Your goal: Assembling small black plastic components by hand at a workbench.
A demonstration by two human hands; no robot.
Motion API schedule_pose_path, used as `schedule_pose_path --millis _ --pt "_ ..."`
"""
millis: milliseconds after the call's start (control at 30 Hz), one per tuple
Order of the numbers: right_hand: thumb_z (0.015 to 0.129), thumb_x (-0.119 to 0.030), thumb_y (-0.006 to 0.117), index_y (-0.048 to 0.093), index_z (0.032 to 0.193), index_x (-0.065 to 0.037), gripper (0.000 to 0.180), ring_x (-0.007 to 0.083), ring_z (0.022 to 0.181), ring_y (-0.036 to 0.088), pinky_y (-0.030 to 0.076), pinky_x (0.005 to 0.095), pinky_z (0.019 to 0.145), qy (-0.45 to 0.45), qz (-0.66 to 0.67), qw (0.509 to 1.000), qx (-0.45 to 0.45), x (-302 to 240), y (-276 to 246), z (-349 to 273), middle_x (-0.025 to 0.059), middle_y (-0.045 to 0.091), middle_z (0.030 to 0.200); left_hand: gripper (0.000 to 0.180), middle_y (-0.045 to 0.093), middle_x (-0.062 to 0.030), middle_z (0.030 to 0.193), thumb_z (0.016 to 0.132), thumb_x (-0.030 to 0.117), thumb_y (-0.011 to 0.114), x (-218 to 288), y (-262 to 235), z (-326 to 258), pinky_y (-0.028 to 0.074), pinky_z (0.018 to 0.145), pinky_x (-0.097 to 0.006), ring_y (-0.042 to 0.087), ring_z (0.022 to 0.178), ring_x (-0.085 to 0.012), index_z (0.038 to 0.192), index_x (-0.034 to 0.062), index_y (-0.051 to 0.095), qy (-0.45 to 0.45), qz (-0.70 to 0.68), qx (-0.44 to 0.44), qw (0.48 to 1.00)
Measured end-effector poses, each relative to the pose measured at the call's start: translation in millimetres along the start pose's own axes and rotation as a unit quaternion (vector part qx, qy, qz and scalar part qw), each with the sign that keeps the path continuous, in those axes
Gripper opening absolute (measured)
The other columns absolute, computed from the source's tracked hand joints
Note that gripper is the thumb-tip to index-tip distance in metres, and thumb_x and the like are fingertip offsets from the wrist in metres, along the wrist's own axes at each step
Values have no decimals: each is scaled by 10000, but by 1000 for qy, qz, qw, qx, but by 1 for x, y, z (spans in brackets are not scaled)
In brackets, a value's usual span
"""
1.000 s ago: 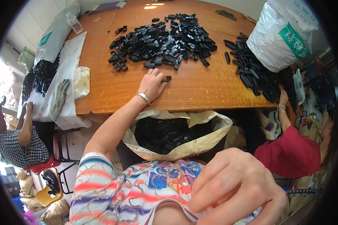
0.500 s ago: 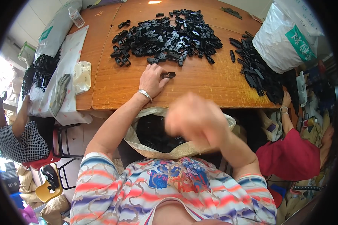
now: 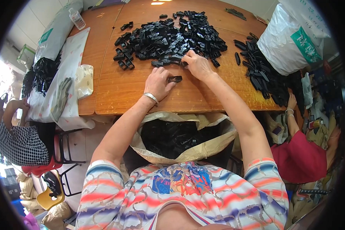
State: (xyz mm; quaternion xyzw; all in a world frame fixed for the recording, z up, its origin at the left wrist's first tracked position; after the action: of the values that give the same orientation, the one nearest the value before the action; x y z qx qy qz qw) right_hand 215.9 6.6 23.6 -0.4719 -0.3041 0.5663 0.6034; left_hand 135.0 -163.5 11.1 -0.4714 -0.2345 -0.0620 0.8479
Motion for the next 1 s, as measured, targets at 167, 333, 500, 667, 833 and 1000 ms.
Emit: schedule_pose_path --millis 167,333,500,667,833,1000 --pt "805 -131 690 615 1031 -105 239 346 906 640 518 433 747 25 26 997 -62 -10 -1 -19 133 619 1000 235 562 -68 910 726 185 754 0 0 -1 470 805 -382 525 932 -286 899 79 633 1 -12 -10 1000" --pt "759 -128 739 616 1014 -68 289 355 908 631 500 440 786 69 123 989 -39 -13 -7 -40 150 645 1004 284 569 -55 897 700 202 780 -1 0 1 470 802 -363 523 920 -272 927 92 650 6 -22 -16 1000" --pt "760 -94 729 638 937 -38 207 352 876 616 499 407 772 80 211 974 -13 -29 -16 -40 135 623 953 285 571 -50 899 701 215 785 -6 4 2 469 801 -361 525 922 -271 918 87 652 1 -23 -28 999" --pt "749 -70 727 652 955 -29 222 351 890 609 502 412 776 1 176 984 2 -51 -12 -33 143 597 959 288 575 -50 906 701 230 787 -8 6 2 468 801 -364 526 929 -272 912 85 655 -7 -15 -29 999" --pt "746 -75 733 694 929 -32 192 346 889 615 506 414 779 2 153 987 -49 -52 -11 -34 142 600 936 278 581 -51 912 706 243 786 -7 7 1 462 811 -366 526 932 -271 909 91 671 -12 -24 -43 999" --pt "769 -109 716 698 941 -41 186 336 885 620 510 406 772 0 107 991 -75 -59 -14 -31 136 601 929 227 603 -68 891 736 267 743 -18 8 0 464 807 -381 545 918 -271 866 89 689 -16 -87 -46 995"
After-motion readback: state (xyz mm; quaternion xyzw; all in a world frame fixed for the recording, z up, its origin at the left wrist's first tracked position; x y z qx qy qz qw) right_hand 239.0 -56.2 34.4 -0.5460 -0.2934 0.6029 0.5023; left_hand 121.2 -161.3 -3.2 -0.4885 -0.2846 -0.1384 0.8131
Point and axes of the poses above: each hand's wrist, its own z-axis towards the middle knuckle, its own y-axis out of the palm, x = y × z, the point moved 4 cm from there along z, towards the middle knuckle
